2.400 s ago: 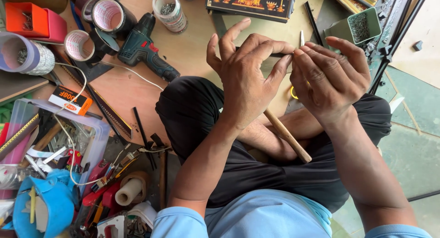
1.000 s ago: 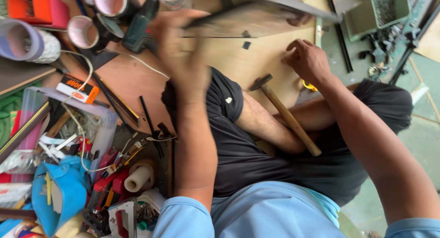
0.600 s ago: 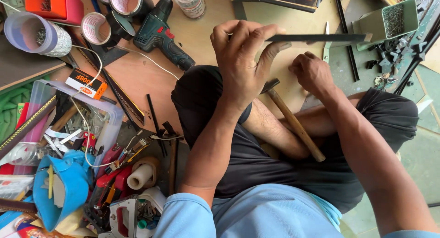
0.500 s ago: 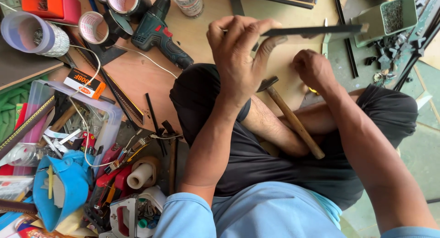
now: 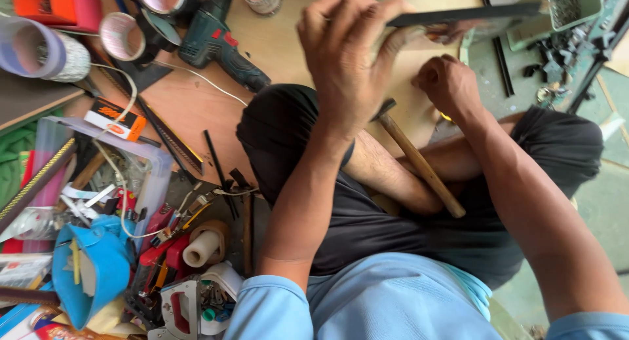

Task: The recorder is seen assembling religious picture frames by fitting the glass, picture, and backing into the frame and securing them.

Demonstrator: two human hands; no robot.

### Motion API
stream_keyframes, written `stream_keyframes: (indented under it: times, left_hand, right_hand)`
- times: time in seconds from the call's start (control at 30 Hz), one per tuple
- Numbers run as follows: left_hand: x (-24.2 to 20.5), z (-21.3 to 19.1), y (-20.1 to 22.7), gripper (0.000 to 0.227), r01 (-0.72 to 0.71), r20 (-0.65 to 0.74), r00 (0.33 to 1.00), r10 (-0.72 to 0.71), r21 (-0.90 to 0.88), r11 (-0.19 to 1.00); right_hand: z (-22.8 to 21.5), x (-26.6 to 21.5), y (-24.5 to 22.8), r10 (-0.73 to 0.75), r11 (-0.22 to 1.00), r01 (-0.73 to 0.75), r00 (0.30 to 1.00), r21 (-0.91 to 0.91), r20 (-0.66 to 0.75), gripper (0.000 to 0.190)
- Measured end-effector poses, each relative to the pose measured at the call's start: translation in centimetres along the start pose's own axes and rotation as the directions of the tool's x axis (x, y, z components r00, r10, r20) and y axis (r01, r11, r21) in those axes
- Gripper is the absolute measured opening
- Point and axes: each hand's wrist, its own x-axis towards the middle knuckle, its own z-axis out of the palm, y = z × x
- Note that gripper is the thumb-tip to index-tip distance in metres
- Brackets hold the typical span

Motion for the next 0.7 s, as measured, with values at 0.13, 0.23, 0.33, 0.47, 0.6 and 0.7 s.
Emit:
stream_keyframes:
  times: [0.13, 0.23, 0.33, 0.47, 0.6, 0.7]
  left_hand:
    - [0.0, 1.8, 0.2, 0.034, -0.006, -0.002, 1.000, 0.006, 0.024, 1.000]
    - [0.5, 1.8, 1.2, 0.033, -0.017, 0.045, 0.999, 0.015, 0.041, 0.999]
    - [0.8, 1.9, 2.1, 0.030, 0.000, 0.094, 0.996, -0.006, 0.061, 0.998]
    - [0.5, 3.8, 2.1, 0.032, -0.070, 0.097, 0.993, 0.064, 0.059, 0.996]
    - [1.2, 3.7, 4.1, 0.032, -0.052, 0.161, 0.986, 0.044, 0.046, 0.998]
    - [-0.3, 6.9, 2.8, 0.047, -0.093, 0.085, 0.992, 0.091, 0.023, 0.995]
  right_hand:
    - [0.6, -0.3, -0.4, -0.001, 0.998, 0.003, 0.999, -0.063, 0.033, 0.014]
    - [0.8, -0.6, -0.5, -0.061, 0.992, 0.063, 0.998, -0.111, 0.027, 0.014]
    - [1.3, -0.9, 0.0, -0.080, 0.976, 0.098, 0.992, -0.196, 0.099, 0.013]
    - [2.1, -1.1, 1.7, -0.198, 0.954, 0.210, 0.977, -0.213, 0.076, 0.013]
    - [3.9, -1.3, 5.3, -0.170, 0.918, 0.220, 0.970, -0.329, 0.175, 0.005]
    - [2.7, -1.8, 5.7, -0.106, 0.956, 0.123, 0.991, -0.268, 0.076, 0.009]
